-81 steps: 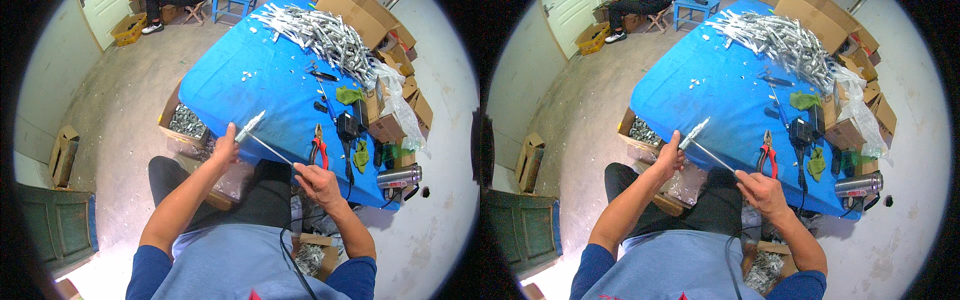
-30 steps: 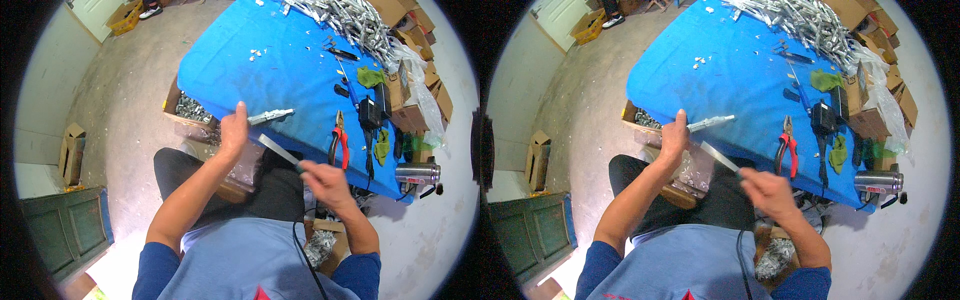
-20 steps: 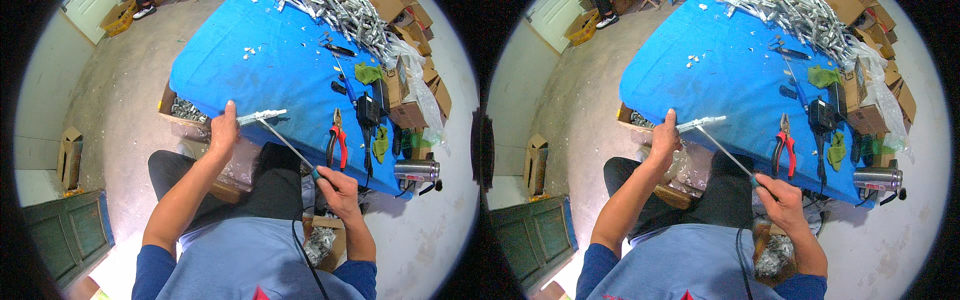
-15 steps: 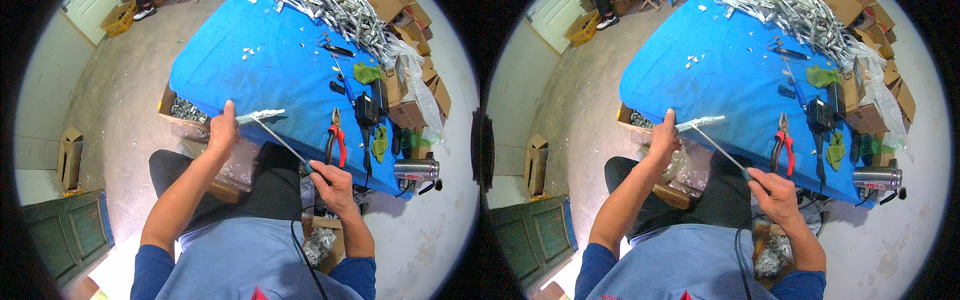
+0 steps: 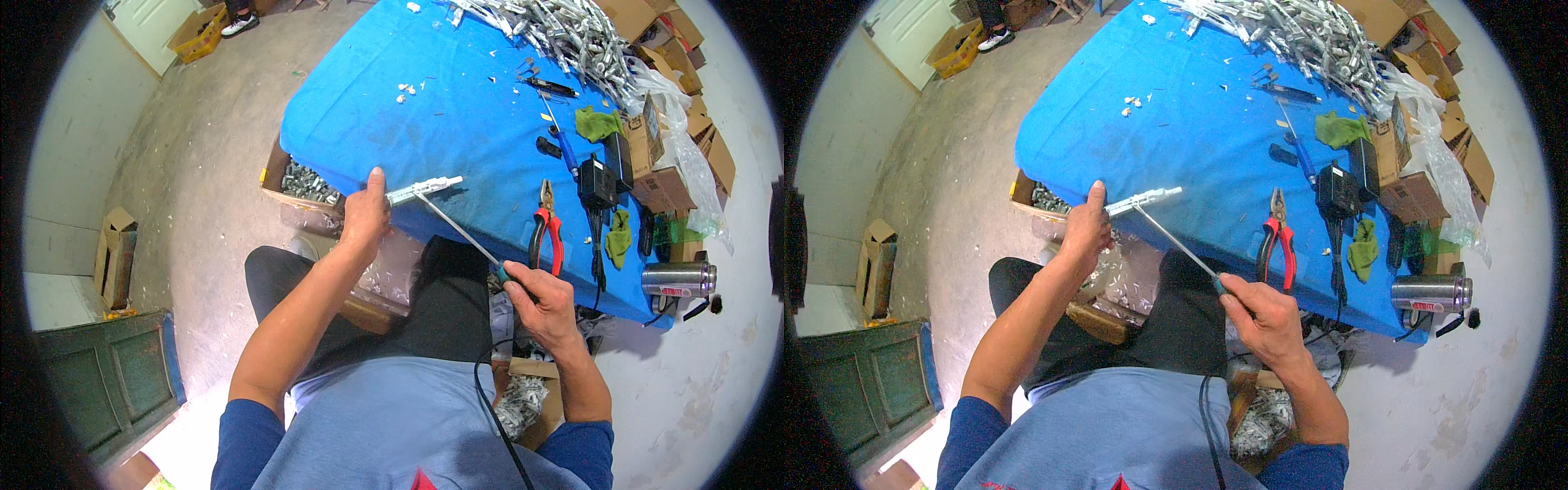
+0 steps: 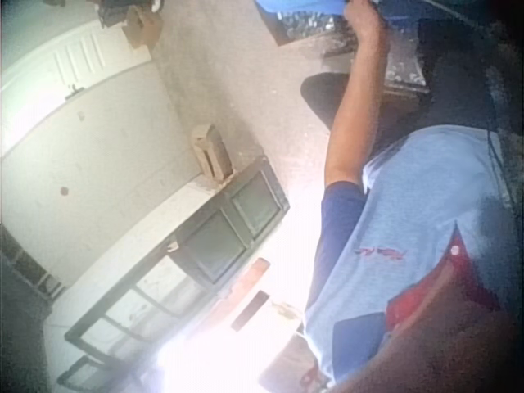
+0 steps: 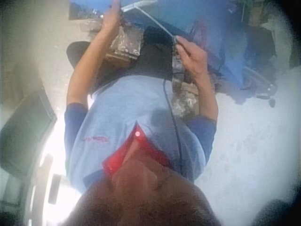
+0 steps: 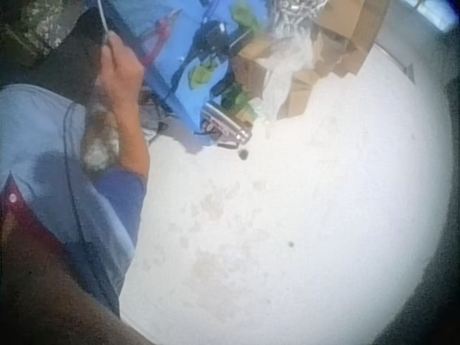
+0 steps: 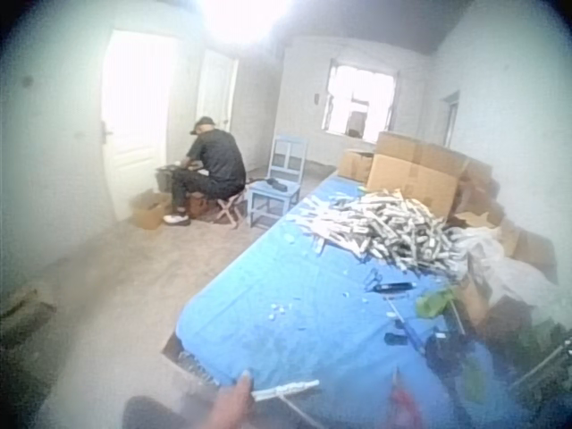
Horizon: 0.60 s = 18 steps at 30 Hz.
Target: The person uses a screwdriver and pliers to assemble and inspect metal components on a blue-covered table, handling individual strips and placing them in a box.
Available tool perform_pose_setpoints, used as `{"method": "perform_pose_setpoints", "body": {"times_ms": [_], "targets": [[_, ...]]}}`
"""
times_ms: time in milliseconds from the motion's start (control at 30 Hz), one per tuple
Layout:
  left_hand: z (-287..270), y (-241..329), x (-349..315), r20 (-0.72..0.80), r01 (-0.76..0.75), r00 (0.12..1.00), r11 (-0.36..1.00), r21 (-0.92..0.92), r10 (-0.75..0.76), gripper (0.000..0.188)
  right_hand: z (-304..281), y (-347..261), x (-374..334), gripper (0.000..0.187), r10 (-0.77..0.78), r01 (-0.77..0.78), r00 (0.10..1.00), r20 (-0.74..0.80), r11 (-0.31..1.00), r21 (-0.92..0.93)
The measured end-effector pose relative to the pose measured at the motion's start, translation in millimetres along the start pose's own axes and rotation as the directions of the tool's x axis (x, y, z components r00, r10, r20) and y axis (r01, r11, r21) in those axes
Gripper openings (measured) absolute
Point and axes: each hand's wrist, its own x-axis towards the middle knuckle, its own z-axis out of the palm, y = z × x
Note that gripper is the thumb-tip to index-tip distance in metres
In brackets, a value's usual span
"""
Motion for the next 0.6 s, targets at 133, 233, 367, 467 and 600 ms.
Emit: {"method": "perform_pose_setpoints", "body": {"times_ms": [133, 233, 367, 467, 600], "targets": [[0.7, -0.1, 1.0, -0.021, 0.012, 1.000, 1.000, 0.025, -0.011, 0.049, 0.5, 0.5, 3.4, 0.027, -0.026, 0.026, 1.000, 0.007, 0.999, -0.022], [0.6, -0.7, 1.4, -0.027, 0.008, 1.000, 0.999, 0.032, -0.007, 0.049, -1.7, -1.5, 7.5, 0.027, -0.037, 0.038, 0.999, 0.030, 0.998, -0.054], [0.2, -3.4, 5.5, -0.029, 0.001, 1.000, 0.999, 0.045, 0.000, 0.048, -9.5, -6.7, 12.6, 0.026, 0.035, -0.030, 0.995, 0.091, 0.998, -0.050], [0.6, -2.2, 3.9, -0.047, -0.019, 0.999, 0.998, 0.056, 0.022, 0.048, -20.2, -16.5, 20.4, 0.026, 0.061, -0.052, 0.987, 0.147, 0.996, -0.070], [3.0, -1.2, 0.9, -0.065, -0.025, 0.997, 0.998, 0.059, 0.029, 0.047, -18.2, -18.4, 24.0, 0.027, 0.111, -0.114, 0.982, 0.150, 0.993, 0.010]]}}
